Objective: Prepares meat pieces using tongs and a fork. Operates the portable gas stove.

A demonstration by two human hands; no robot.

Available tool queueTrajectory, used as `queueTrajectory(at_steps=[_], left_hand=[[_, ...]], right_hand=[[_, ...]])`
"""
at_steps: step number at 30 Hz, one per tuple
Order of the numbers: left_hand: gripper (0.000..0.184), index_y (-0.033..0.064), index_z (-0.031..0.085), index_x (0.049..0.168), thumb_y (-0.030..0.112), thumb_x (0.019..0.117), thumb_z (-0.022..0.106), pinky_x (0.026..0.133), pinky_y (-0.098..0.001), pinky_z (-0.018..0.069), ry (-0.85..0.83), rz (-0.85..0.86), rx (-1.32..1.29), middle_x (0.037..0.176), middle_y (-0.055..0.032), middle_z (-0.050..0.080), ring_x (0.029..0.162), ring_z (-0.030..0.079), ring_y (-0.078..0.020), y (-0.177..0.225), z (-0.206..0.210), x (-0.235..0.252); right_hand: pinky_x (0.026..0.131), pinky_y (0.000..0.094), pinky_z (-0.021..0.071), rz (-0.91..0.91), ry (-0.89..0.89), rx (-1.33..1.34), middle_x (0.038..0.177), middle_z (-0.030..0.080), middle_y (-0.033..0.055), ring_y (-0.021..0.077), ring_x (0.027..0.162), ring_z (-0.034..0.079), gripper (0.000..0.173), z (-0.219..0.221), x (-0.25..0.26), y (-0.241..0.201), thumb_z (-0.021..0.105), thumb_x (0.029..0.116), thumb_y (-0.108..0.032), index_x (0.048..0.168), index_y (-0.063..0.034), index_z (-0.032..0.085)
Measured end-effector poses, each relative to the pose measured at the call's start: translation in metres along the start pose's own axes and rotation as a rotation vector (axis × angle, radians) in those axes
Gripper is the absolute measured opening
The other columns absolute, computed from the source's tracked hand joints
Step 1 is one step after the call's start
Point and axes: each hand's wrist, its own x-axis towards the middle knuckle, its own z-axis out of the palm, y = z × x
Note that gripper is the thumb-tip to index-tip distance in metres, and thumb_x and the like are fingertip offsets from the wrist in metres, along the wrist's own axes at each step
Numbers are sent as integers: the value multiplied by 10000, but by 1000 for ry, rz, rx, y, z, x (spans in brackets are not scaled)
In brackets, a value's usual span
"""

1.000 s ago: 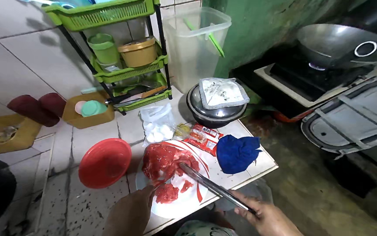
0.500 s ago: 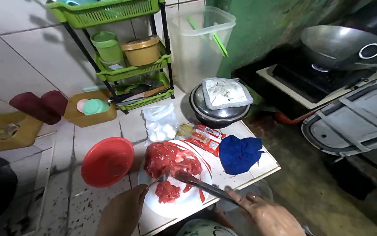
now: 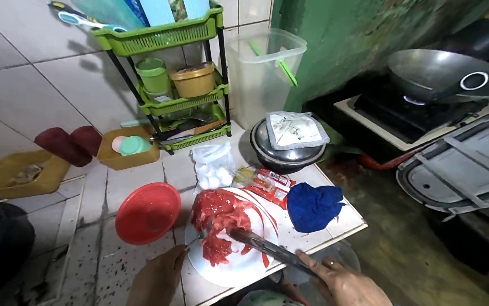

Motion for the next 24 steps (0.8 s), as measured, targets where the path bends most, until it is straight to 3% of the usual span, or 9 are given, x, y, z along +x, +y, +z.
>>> queueTrajectory(at_steps=[10, 16, 18, 21, 24], left_hand=[[327, 92, 724, 1217, 273, 1090, 483, 767, -560, 562, 104, 151, -57, 941, -157, 742, 843, 720, -341, 16, 16, -10], [399, 133, 643, 1362, 320, 1120, 388, 911, -542, 533, -59, 34, 50, 1110, -159, 726, 1039, 700, -346, 40, 11, 16], [394, 142, 646, 1368, 311, 1120, 390, 914, -528, 538, -43, 16, 88, 1125, -145, 730, 1048, 703, -330, 40, 10, 21], [378, 140, 667, 1329, 314, 1118, 406, 877, -531, 544, -21, 25, 106, 1082, -149, 731, 1014, 707, -339, 37, 9, 24], [361, 139, 688, 1308, 307, 1109, 438, 842, -532, 555, 34, 68, 75, 1038, -145, 742, 965, 719, -338, 37, 7, 16]], right_hand=[[855, 643, 547, 80, -118, 152, 1237, 706, 192, 428, 1038, 706, 548, -4, 1, 10, 610, 1027, -331, 1558, -331, 475], [758, 622, 569, 39, 38, 53, 1164, 723, 214, 441, 944, 721, 515, -1, 1, -3, 607, 1012, -266, 1520, -314, 537], [735, 599, 578, 13, 91, 28, 1126, 729, 212, 427, 928, 726, 488, 3, 1, -2, 593, 1021, -264, 1504, -319, 557], [780, 594, 579, 0, 103, -6, 1166, 722, 216, 442, 1000, 714, 484, 3, 1, -3, 578, 1031, -245, 1507, -328, 551], [744, 582, 587, -29, 165, -20, 1136, 724, 216, 436, 967, 720, 479, 8, 3, -1, 595, 1020, -223, 1488, -320, 575]])
